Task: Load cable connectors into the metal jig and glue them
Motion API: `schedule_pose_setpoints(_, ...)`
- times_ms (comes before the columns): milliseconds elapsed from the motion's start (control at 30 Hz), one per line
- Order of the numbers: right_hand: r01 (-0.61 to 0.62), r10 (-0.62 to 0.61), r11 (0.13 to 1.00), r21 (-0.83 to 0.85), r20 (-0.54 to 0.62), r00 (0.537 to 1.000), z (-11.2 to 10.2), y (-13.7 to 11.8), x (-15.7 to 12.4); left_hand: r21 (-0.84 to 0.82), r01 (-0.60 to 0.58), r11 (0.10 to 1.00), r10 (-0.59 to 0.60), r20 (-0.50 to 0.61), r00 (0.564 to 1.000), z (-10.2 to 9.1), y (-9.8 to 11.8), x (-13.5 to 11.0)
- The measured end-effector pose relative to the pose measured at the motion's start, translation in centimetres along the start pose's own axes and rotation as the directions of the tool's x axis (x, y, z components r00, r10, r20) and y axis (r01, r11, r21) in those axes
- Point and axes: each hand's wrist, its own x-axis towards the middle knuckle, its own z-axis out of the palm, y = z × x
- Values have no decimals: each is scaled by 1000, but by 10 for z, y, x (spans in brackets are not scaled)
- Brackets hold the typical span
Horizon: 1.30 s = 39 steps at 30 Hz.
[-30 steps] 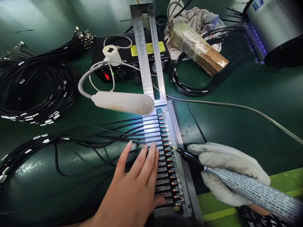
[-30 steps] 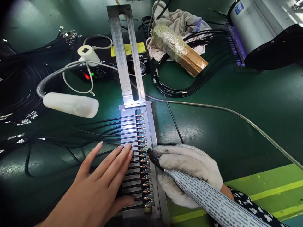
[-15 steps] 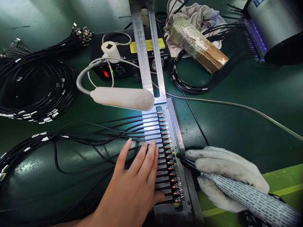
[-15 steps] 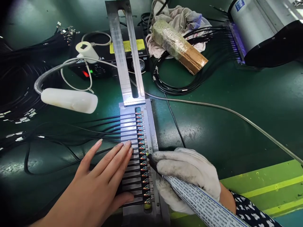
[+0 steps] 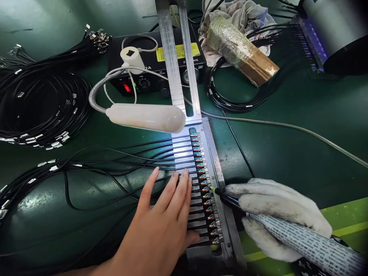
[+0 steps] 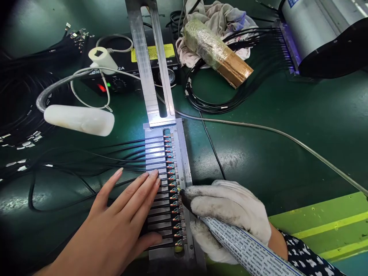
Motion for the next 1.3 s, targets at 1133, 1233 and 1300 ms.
schedule_pose_setpoints(1133,-59,60,998,29,-31,998,-7,-8,-14,38,-58,998,58,12,998,-5,7,-11)
schedule_pose_setpoints(1233,-32,33,999,40,-27,999,-3,-9,-17,59,-98,993,97,23,995,-5,10,-17)
schedule_pose_setpoints(1300,-12,13,999,44,-32,999,1,-8,-16,71,-101,992,99,28,995,-4,11,-20)
